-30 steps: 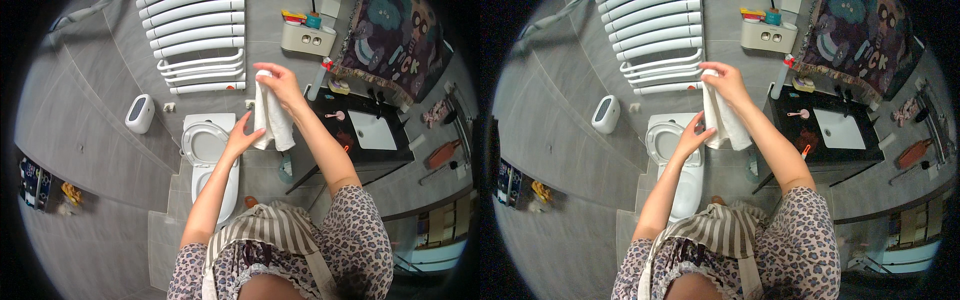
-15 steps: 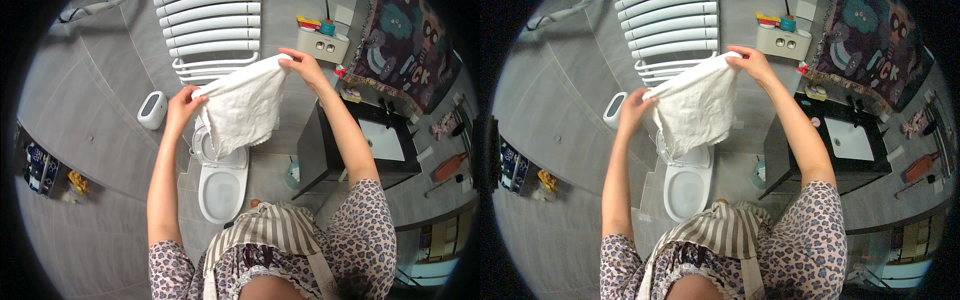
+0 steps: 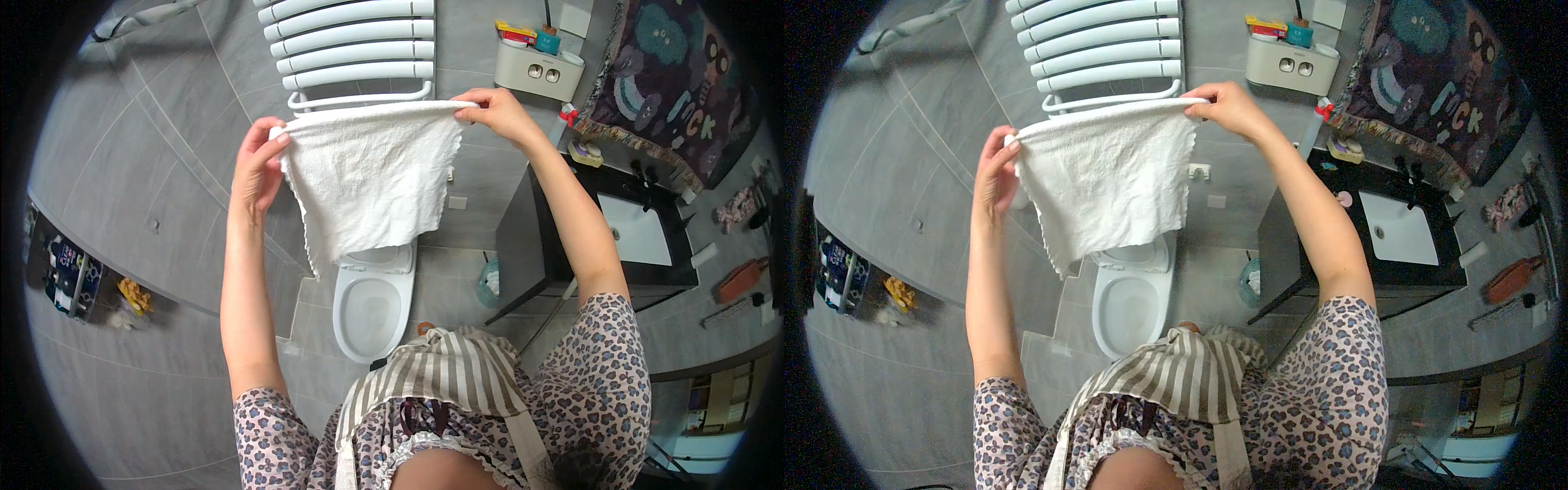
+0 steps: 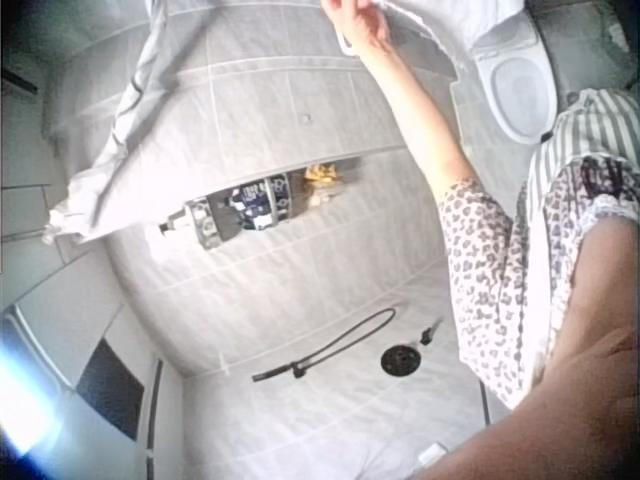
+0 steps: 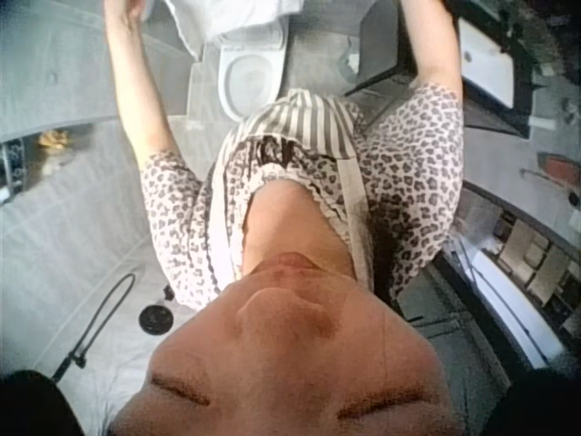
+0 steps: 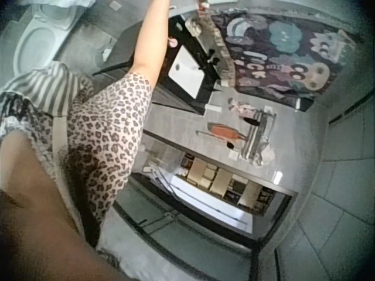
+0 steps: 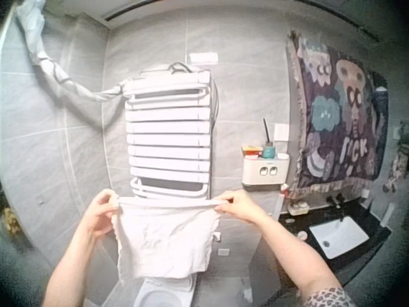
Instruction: The person wipes a wall-mounted radiator and a small white device with a cloth, then rinses the cloth in the sink. They hang the cloth on the radiator, remove a wall-mounted dispenser, rinse its components in the sink, and reassemble it.
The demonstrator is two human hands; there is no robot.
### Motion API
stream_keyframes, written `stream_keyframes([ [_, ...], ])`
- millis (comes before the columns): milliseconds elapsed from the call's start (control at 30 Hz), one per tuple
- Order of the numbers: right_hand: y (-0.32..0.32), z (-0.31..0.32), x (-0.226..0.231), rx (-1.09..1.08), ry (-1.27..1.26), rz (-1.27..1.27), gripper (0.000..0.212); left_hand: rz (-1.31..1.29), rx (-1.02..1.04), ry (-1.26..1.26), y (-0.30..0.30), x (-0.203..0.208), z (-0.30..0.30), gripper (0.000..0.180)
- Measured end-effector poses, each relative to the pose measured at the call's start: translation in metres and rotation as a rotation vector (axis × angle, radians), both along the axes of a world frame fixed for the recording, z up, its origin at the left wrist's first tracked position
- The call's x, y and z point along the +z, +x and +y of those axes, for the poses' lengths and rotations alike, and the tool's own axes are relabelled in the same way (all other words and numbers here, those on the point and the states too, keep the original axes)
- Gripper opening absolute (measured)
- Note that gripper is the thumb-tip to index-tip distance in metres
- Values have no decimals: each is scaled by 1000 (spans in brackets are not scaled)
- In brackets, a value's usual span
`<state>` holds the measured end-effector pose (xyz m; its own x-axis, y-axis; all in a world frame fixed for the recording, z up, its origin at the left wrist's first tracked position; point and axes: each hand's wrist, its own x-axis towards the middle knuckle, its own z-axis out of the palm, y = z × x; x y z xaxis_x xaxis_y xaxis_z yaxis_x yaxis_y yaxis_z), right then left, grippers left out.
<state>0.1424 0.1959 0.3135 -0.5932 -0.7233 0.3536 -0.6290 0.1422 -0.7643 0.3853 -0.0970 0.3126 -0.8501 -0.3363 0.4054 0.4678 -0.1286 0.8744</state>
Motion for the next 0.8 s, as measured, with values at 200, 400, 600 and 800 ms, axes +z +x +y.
stream_keyframes([
  [200,0,7,-13,-122,87,411,14,-198,414,-868,12,2,1,26],
  [400,5,29,-35,230,30,-396,16,-384,167,-696,42,-21,13,28],
  [600,-33,-18,-1,339,-454,-679,40,-55,188,-47,-17,6,-25,49],
  [800,-2,-35,-126,623,-492,-1404,57,-352,-64,641,-12,-117,-16,102],
])
